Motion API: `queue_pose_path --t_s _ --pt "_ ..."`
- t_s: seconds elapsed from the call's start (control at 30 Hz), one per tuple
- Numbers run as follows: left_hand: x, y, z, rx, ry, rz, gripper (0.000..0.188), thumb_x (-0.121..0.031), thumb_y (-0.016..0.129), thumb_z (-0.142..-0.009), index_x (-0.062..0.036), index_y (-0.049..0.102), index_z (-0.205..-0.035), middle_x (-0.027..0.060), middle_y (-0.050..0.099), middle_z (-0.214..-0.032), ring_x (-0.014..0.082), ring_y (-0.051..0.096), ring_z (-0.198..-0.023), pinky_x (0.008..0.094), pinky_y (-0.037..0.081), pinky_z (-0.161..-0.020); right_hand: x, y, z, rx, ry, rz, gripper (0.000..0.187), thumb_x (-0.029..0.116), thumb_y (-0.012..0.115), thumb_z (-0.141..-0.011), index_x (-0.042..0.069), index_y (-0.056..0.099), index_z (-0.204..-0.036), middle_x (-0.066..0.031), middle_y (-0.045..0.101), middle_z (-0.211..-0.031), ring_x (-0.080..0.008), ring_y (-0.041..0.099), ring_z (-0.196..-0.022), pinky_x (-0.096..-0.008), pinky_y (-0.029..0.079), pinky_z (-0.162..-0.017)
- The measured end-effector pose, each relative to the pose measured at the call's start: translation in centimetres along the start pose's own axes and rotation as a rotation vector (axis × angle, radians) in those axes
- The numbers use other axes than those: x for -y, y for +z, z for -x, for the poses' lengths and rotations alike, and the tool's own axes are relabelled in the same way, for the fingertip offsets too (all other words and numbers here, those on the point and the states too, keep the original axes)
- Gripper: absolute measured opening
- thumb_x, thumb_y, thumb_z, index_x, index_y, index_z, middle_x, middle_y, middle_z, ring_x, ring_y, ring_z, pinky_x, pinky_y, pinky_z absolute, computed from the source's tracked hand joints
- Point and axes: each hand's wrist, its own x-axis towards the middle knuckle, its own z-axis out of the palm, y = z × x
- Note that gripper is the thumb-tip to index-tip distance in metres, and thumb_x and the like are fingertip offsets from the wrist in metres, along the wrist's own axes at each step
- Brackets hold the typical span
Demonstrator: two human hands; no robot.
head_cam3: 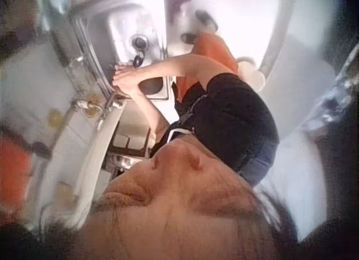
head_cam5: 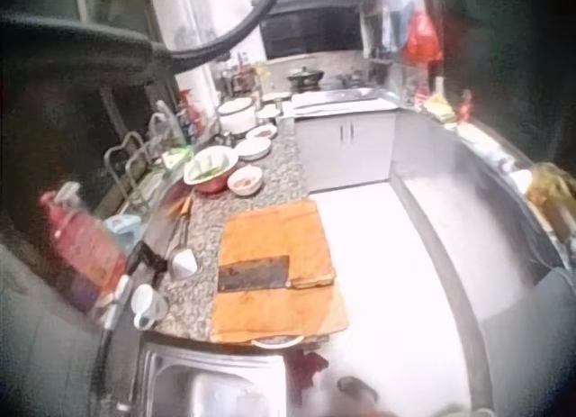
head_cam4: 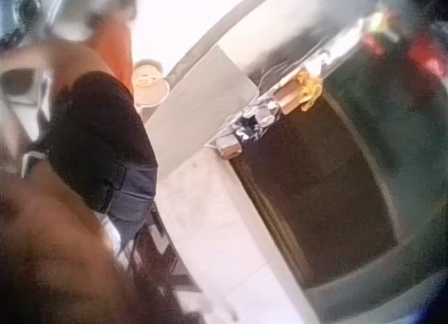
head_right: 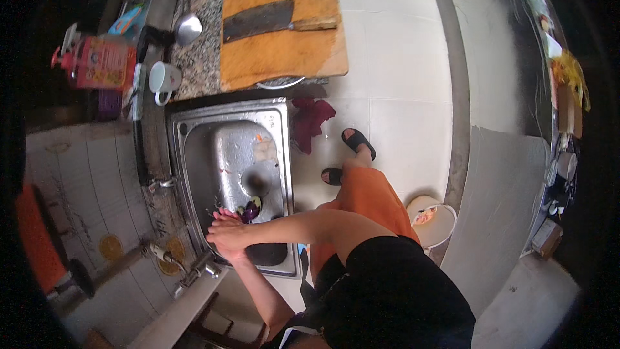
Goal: The person washes eggplants in a sink, then places them on a cutting board and slices them using a cleaver.
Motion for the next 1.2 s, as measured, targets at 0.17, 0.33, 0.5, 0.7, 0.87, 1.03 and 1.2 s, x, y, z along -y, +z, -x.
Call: queue_pose_path --t_s 0.17,0.33,0.5,0.7,0.87,1.03,1.2 --pt "1.4 -0.6 -3.2 -0.065 -0.018 -0.065 0.034 -0.025 0.051 -0.082 -0.0025 0.052 -0.108 0.0126 0.054 -0.107 0.0241 0.053 -0.097 0.0382 0.045 -0.082 -6.1 -4.8 -2.4 0.582 -0.294 0.149 0.046 0.049 0.044 -0.082 0.024 0.053 -0.12 -0.0085 0.025 -0.143 -0.0343 0.001 -0.135 -0.0573 -0.01 -0.103" --pt "0.6 0.8 -7.1 -0.162 -0.026 -0.131 0.031 -0.025 0.052 -0.081 -0.0028 0.055 -0.102 0.011 0.057 -0.099 0.0224 0.056 -0.09 0.036 0.047 -0.076 -7.1 -9.4 -5.0 0.484 -0.257 -0.01 0.058 0.056 0.054 -0.074 0.034 0.043 -0.128 -0.0117 0.011 -0.146 -0.0376 -0.002 -0.134 -0.0558 -0.005 -0.104" --pt "-2.4 -1.2 -10.4 -0.344 0.045 -0.274 0.028 -0.025 0.053 -0.079 -0.003 0.057 -0.096 0.0094 0.06 -0.09 0.0207 0.059 -0.082 0.0338 0.05 -0.07 -8.4 -18.5 -8.9 0.248 -0.358 -0.2 0.075 0.043 0.067 -0.069 0.016 0.038 -0.132 -0.0207 0.018 -0.142 -0.0413 0.016 -0.13 -0.0522 0.019 -0.103" --pt "1.8 1.5 -10.3 -1.054 -0.083 -0.263 0.021 -0.026 0.049 -0.078 -0.0125 0.045 -0.062 0.0017 0.047 -0.052 0.0172 0.051 -0.045 0.0275 0.049 -0.046 -21.8 -48.1 -12.8 -0.406 -0.237 -0.823 0.01 0.006 0.056 -0.082 0.002 0.058 -0.091 -0.0056 0.055 -0.089 -0.0157 0.053 -0.083 -0.0275 0.043 -0.076" --pt "2.7 -0.3 -10.9 -0.766 -0.053 0.031 0.027 -0.031 0.056 -0.079 -0.009 0.048 -0.065 0.0027 0.048 -0.053 0.0158 0.049 -0.047 0.0258 0.045 -0.046 -42.7 -54.4 -11.9 -0.72 0.452 -0.858 0.015 0.017 0.045 -0.089 0.008 0.052 -0.099 -0.0006 0.055 -0.096 -0.0088 0.05 -0.084 -0.0249 0.045 -0.072" --pt "4.0 3.0 -11.9 -0.702 -0.055 -0.058 0.028 -0.026 0.054 -0.083 -0.0095 0.048 -0.061 0.0017 0.046 -0.052 0.0146 0.046 -0.049 0.0268 0.042 -0.049 -50.8 -42.3 -12.8 -0.285 0.714 -0.705 0.031 0.022 0.053 -0.085 0.004 0.049 -0.11 -0.0048 0.055 -0.105 -0.0158 0.052 -0.09 -0.0303 0.044 -0.079" --pt "5.1 5.4 -10.6 -0.741 -0.007 0.087 0.028 -0.024 0.053 -0.084 -0.0107 0.046 -0.06 0.0006 0.041 -0.051 0.0141 0.043 -0.048 0.0282 0.04 -0.049 -52.6 -32.2 -16.6 -0.172 0.635 -0.766 0.063 0.041 0.06 -0.08 0.003 0.039 -0.127 -0.0177 0.054 -0.115 -0.0316 0.054 -0.102 -0.0347 0.041 -0.089"
